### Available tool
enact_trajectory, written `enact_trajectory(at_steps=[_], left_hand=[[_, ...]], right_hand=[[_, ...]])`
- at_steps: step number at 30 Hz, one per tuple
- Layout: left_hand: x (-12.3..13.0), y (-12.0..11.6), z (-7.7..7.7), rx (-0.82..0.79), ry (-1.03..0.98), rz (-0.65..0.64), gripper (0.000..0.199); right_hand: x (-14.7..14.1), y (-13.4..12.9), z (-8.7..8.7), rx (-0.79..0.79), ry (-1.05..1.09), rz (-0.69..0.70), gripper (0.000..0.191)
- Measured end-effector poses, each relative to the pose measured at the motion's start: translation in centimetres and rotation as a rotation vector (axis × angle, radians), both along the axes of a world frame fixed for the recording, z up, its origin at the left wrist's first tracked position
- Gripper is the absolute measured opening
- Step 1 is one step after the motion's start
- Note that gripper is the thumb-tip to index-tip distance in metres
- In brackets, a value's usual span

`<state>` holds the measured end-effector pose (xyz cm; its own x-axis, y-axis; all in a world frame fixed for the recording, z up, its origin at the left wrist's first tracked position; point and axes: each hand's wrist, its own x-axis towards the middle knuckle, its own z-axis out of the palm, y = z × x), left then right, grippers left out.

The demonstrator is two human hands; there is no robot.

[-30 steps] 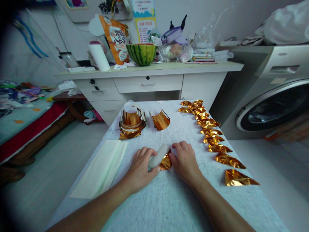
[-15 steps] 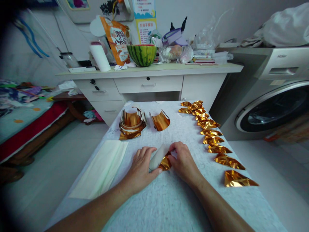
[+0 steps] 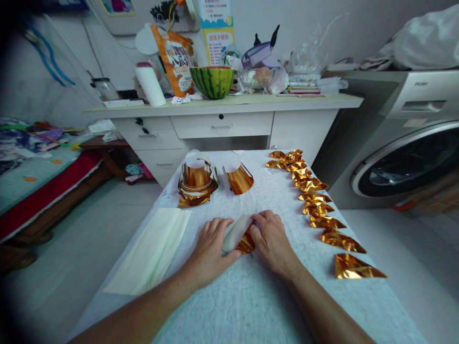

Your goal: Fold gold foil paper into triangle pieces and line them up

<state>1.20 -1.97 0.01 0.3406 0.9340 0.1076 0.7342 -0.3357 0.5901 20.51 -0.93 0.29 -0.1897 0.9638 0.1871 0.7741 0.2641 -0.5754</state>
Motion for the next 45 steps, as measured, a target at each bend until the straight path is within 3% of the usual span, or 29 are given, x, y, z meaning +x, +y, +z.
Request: enact_trajectory(at_steps=[7, 11, 16, 19, 23, 27, 32, 35, 39, 45], left_hand=[[0.0, -0.1, 0.2, -0.004, -0.006, -0.012, 0.062], [0.0, 0.0, 0.2, -0.014, -0.018, -0.003, 0.055], [0.0, 0.3, 0.4, -0.039, -0.065, 0.02, 0.033], [-0.1, 0.6, 0.6, -0.113, -0.183, 0.04, 0.023], [-0.2, 1.1, 0.6, -0.277, -0.521, 0.039, 0.021], [-0.2, 1.4, 0.6, -0.377, -0.876, 0.109, 0.034], [-0.3, 1.9, 0.7, -0.361, -1.055, 0.216, 0.048], [-0.3, 2.2, 0.5, -0.361, -1.078, 0.268, 0.05], [-0.4, 2.4, 0.3, -0.348, -1.073, 0.288, 0.045], [-0.5, 2.5, 0.0, -0.26, -0.853, 0.256, 0.031]], right_hand=[[0.1, 0.4, 0.0, -0.058, 0.167, -0.061, 0.024], [-0.1, 0.4, 0.1, -0.267, 0.56, -0.015, 0.011], [-0.1, 0.2, 0.7, -0.43, 0.913, 0.047, 0.03], [0.0, 0.2, 1.0, -0.455, 0.973, 0.014, 0.038], [0.0, 0.2, 1.1, -0.446, 1.041, -0.04, 0.039], [0.1, 0.1, 1.0, -0.462, 1.037, -0.034, 0.038], [-0.1, -0.1, 1.2, -0.483, 0.986, 0.038, 0.039], [-0.4, -0.5, 1.4, -0.478, 0.878, 0.106, 0.033], [-0.6, -1.1, 1.6, -0.377, 0.58, 0.117, 0.033], [-0.8, -1.5, 1.7, -0.31, 0.375, 0.167, 0.04]])
